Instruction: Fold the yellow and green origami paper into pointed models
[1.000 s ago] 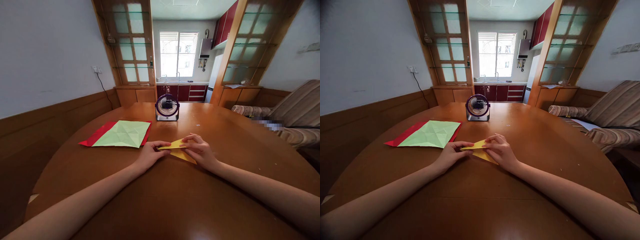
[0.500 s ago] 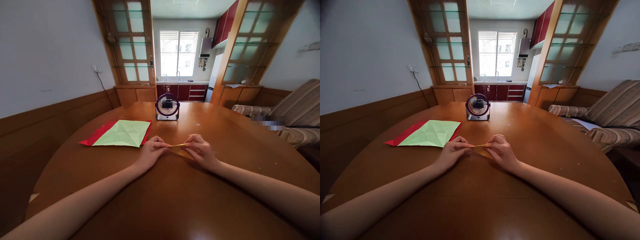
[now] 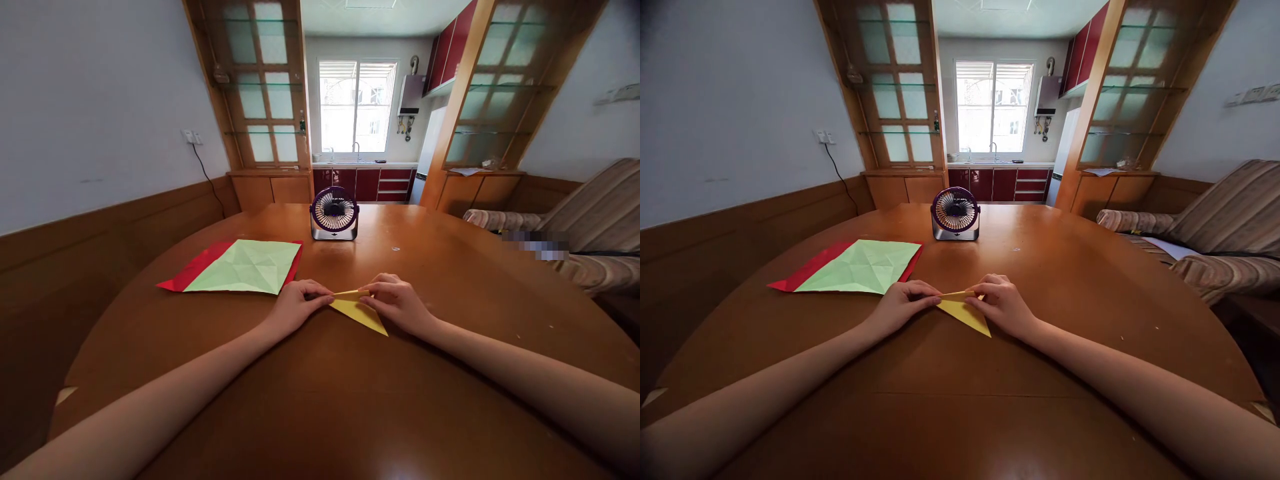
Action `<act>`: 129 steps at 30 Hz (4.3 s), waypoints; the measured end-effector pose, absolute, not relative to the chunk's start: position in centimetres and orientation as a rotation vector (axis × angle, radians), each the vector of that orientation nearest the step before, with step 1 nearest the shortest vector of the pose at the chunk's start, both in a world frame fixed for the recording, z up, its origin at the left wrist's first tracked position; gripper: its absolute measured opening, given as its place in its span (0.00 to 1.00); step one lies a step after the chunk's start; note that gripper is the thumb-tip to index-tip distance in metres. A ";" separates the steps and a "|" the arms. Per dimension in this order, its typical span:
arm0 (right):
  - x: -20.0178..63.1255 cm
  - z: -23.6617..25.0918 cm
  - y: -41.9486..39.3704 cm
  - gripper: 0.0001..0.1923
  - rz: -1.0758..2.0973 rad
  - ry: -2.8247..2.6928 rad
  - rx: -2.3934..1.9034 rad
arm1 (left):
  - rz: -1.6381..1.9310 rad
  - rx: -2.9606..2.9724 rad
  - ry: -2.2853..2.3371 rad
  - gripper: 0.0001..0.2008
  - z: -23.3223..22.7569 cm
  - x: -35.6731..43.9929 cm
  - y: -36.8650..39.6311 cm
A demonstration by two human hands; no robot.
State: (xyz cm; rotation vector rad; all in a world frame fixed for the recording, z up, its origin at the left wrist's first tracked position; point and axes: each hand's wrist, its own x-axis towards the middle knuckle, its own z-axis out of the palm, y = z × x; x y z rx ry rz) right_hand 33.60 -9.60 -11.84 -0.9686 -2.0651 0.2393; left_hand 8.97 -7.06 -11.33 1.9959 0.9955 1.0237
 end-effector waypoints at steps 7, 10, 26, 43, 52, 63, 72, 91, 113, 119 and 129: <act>33.5 -11.9 -9.2 0.12 0.433 -2.139 -1.037 | 0.914 2.542 1.038 0.07 -11.4 8.8 -6.8; 33.3 -11.7 -9.2 0.13 0.473 -2.138 -1.043 | 0.872 2.498 1.008 0.08 -11.4 9.0 -6.9; 32.8 -11.9 -8.6 0.16 0.342 -2.119 -0.916 | 0.800 2.612 1.072 0.07 -11.4 10.0 -6.4; 34.6 -10.7 -9.3 0.10 0.220 -2.215 -0.995 | 0.878 2.596 1.035 0.07 -11.4 7.4 -5.8; 41.1 -8.2 -6.9 0.15 -0.103 -1.928 -1.421 | 0.910 2.660 1.065 0.08 -11.0 7.3 -5.9; 46.8 -10.4 -4.2 0.15 -0.347 -1.750 -1.852 | 0.844 2.829 1.001 0.10 -11.2 7.3 -6.0; 48.2 -11.4 -4.2 0.15 -0.410 -1.819 -1.938 | 0.836 2.840 0.999 0.11 -11.1 7.3 -6.2; 48.9 -11.7 -4.1 0.17 -0.356 -1.759 -2.035 | 0.807 2.858 1.008 0.11 -11.0 7.4 -6.2; 36.2 -7.9 -6.1 0.22 -0.465 -2.189 -1.311 | 1.151 2.780 1.550 0.17 -7.4 1.3 -2.5; 31.3 -10.7 -4.9 0.17 -0.393 -2.429 -1.130 | 0.791 2.644 1.708 0.26 -8.0 -0.7 -1.0; 31.8 -11.6 -5.1 0.11 -0.199 -2.472 -1.017 | 0.164 2.533 1.652 0.42 -10.2 0.8 -1.8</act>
